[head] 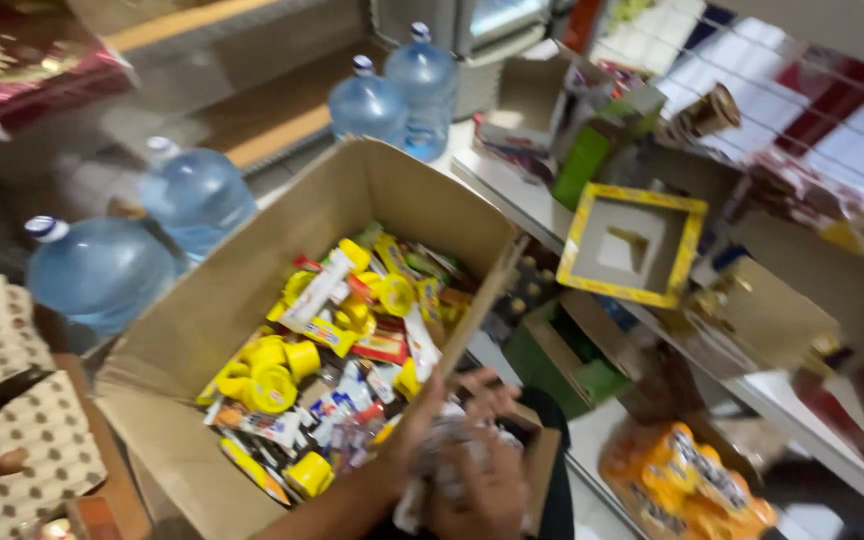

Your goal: Sort various packaged snack items from a large cardboard box into a smaller display box while wiping them with a cloth.

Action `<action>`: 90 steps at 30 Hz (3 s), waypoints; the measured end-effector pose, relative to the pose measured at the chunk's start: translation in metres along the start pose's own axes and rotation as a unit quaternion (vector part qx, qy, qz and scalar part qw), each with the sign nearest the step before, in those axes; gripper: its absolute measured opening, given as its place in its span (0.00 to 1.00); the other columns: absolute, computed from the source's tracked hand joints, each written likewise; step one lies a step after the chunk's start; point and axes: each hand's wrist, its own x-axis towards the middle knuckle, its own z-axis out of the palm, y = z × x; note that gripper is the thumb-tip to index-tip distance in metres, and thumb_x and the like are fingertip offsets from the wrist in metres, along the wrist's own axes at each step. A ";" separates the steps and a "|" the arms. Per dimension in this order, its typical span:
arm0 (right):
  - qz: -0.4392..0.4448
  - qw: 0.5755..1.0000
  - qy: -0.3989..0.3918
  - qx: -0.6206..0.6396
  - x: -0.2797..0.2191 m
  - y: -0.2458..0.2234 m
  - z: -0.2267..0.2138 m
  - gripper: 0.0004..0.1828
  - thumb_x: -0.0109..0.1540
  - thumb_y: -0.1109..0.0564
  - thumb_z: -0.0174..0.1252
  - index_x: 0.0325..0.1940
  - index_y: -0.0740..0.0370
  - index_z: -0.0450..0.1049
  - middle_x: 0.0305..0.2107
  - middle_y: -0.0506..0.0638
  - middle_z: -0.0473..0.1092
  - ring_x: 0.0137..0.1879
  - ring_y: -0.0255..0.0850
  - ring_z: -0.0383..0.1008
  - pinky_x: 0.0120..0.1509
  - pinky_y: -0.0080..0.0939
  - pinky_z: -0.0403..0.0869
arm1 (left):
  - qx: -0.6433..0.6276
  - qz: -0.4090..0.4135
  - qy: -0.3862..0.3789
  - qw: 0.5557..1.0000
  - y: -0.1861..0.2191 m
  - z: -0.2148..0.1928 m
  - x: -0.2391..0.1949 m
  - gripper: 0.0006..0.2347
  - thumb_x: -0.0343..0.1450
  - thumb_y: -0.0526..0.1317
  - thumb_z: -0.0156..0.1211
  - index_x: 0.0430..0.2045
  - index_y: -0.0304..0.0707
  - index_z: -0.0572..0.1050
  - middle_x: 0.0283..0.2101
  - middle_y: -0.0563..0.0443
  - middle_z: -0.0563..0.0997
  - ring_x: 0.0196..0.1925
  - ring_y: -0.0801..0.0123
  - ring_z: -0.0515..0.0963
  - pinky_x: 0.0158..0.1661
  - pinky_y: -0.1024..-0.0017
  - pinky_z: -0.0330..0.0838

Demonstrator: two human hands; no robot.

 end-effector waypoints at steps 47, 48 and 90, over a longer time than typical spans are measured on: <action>0.250 0.937 -0.113 0.215 0.011 -0.038 -0.041 0.21 0.49 0.56 0.75 0.42 0.63 0.76 0.46 0.56 0.78 0.51 0.46 0.82 0.55 0.45 0.78 | 0.152 0.280 0.225 0.921 0.002 0.048 -0.032 0.22 0.76 0.45 0.54 0.64 0.41 0.59 0.56 0.47 0.72 0.52 0.65 0.71 0.55 0.65 0.65; 0.215 0.963 -0.057 0.149 0.019 -0.040 -0.044 0.20 0.50 0.57 0.73 0.42 0.62 0.74 0.50 0.55 0.78 0.54 0.46 0.82 0.57 0.45 0.78 | 0.252 0.293 0.298 0.873 -0.005 0.049 -0.029 0.25 0.76 0.43 0.58 0.66 0.41 0.56 0.57 0.47 0.69 0.54 0.65 0.69 0.55 0.64 0.64; 0.111 0.992 0.025 0.049 0.049 -0.037 -0.049 0.13 0.56 0.57 0.73 0.41 0.59 0.78 0.49 0.55 0.76 0.54 0.49 0.79 0.57 0.45 0.77 | 0.206 0.119 0.047 0.970 -0.007 0.066 -0.031 0.39 0.77 0.62 0.48 0.77 0.37 0.43 0.80 0.38 0.50 0.80 0.52 0.55 0.75 0.61 0.49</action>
